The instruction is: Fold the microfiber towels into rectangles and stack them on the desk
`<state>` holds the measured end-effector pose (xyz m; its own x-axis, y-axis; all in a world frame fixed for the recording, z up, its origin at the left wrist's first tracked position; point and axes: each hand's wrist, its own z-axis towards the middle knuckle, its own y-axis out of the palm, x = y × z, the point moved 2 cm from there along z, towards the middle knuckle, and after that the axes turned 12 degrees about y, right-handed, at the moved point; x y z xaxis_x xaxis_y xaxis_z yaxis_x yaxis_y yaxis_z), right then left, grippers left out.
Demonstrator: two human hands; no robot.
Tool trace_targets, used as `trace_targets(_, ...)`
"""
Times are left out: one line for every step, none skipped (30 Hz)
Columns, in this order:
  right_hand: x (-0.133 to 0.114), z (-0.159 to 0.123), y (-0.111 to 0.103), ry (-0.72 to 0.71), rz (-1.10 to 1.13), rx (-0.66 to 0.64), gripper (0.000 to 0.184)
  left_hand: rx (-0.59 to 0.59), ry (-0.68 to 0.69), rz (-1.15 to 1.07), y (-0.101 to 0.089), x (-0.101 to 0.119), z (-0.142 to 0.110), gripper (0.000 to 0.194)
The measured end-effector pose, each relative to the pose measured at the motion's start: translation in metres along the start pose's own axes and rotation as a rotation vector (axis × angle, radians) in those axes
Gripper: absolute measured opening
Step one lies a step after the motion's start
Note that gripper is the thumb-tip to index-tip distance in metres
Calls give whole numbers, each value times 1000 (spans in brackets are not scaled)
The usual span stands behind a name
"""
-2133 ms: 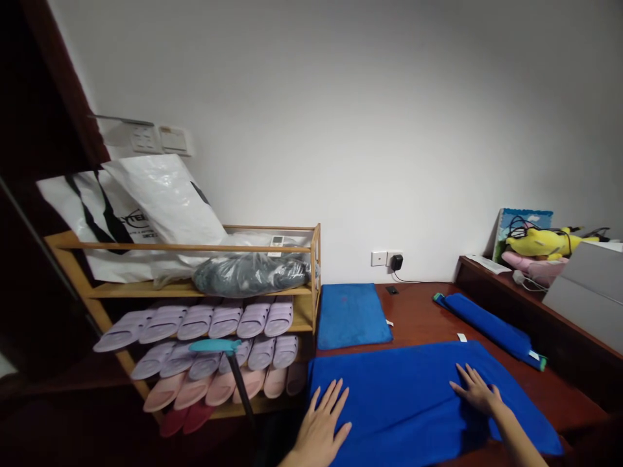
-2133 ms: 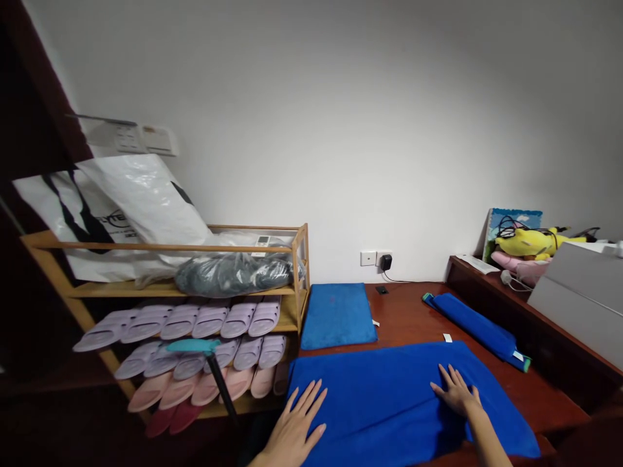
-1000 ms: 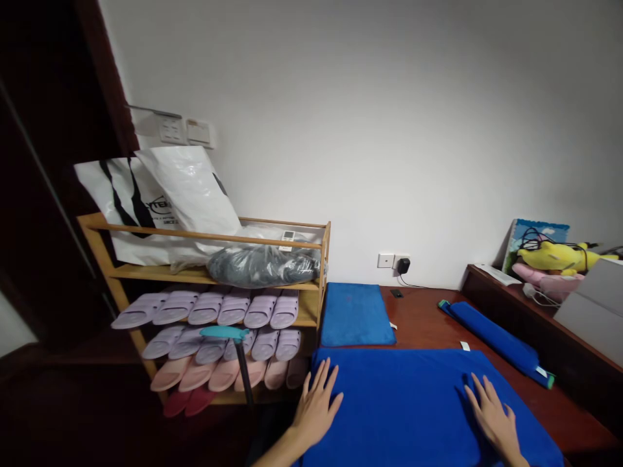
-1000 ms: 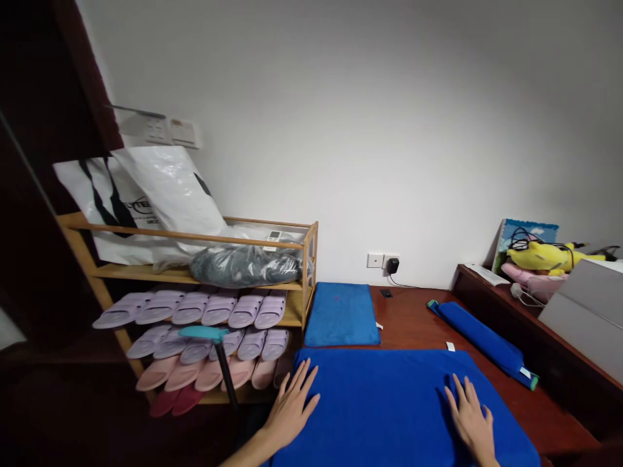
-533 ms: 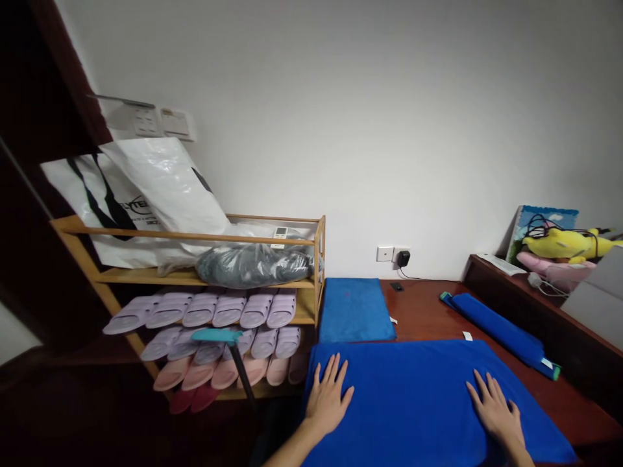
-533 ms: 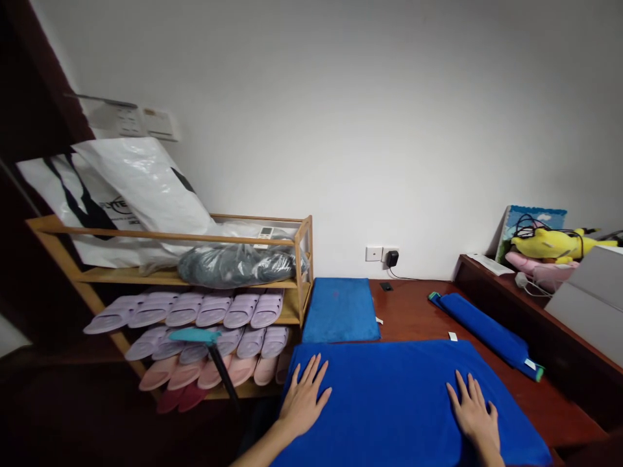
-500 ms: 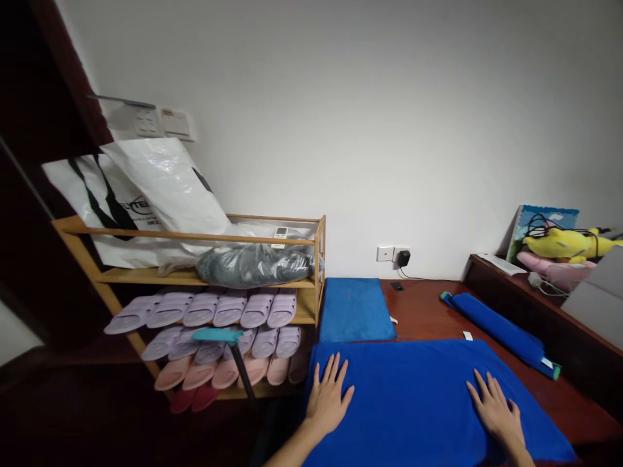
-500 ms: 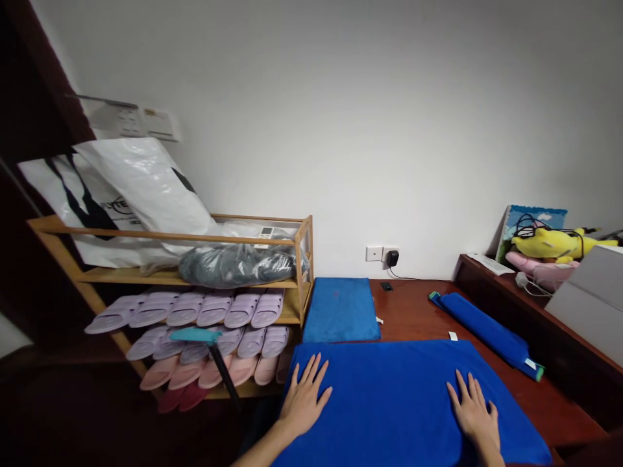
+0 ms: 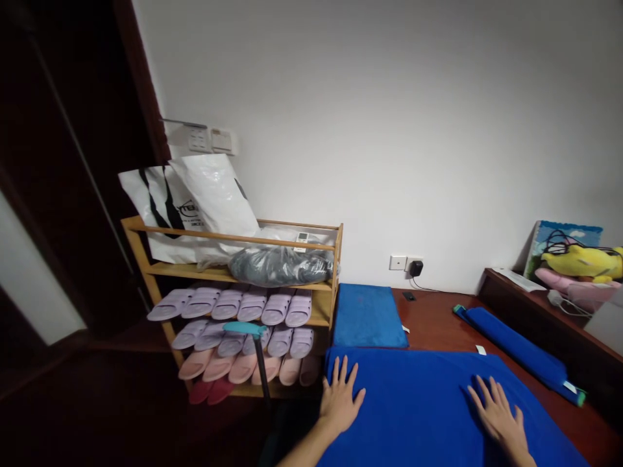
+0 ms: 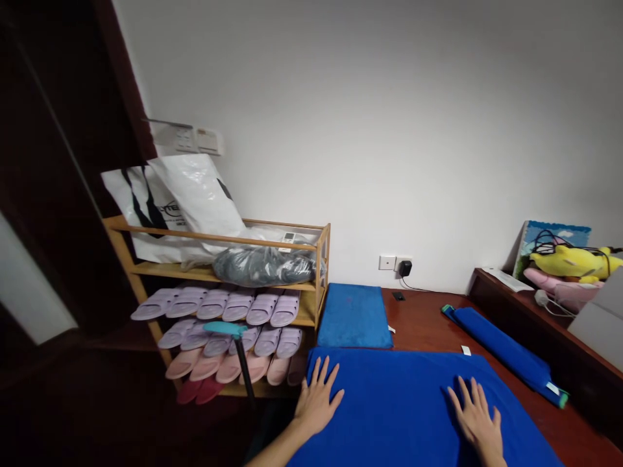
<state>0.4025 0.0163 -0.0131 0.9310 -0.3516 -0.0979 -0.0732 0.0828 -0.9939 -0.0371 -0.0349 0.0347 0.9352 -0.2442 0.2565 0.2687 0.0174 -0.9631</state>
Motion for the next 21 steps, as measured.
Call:
trace_targets(1,-1,6,8,11,-17,64,-5,-2,-9,0,0,0,62)
trace_targets(3,-1,11,17,24,-34,66,-6,-1,-16,0,-1,-1,62)
trace_targets(5,-1,16,32,35,-48,68,-2,0,-19,1,-1,-1,62)
trace_targets(7,-1,20,51,43,-58,70,7,2,-19,2,-2,-1,61)
trace_targets(8,0,22,51,45,-61,71,18,5,-17,2,-3,-2,61)
trace_targets(8,0,22,33,43,-55,70,31,11,-12,3,-4,-2,61)
trace_targets(5,0,22,9,41,-36,68,48,21,-7,3,-5,-3,61)
trace_targets(2,-1,21,-11,44,-10,67,70,36,-4,3,-6,-4,61)
trace_targets(-3,-3,19,-26,54,14,66,97,57,-5,2,-6,-4,60)
trace_targets(-9,-5,18,-36,70,29,66,128,78,-9,1,-6,-5,58)
trace_targets(-15,-8,18,-40,86,30,68,160,89,-13,0,-6,-5,57)
trace_targets(-20,-11,18,-42,101,18,70,184,82,-19,0,-6,-5,56)
trace_targets(-25,-14,19,-51,109,0,71,195,57,-31,-1,-7,-4,55)
trace_targets(-28,-17,20,-61,112,-14,73,189,16,-50,0,-9,-2,56)
trace_targets(-31,-19,21,-65,109,-23,73,175,-33,-78,0,-13,1,56)
trace_targets(-32,-20,21,-61,105,-26,73,160,-75,-112,2,-17,4,55)
trace_targets(-32,-20,22,-56,100,-27,74,151,-105,-149,4,-23,7,54)
trace_targets(-31,-20,22,-52,95,-28,74,156,-126,-193,5,-30,10,53)
trace_targets(-30,-20,22,-49,92,-30,74,173,-141,-238,7,-38,13,53)
trace_targets(-29,-19,22,-46,90,-33,74,191,-153,-276,10,-46,15,53)
trace_targets(-28,-18,21,-42,90,-35,74,206,-153,-314,12,-53,16,54)
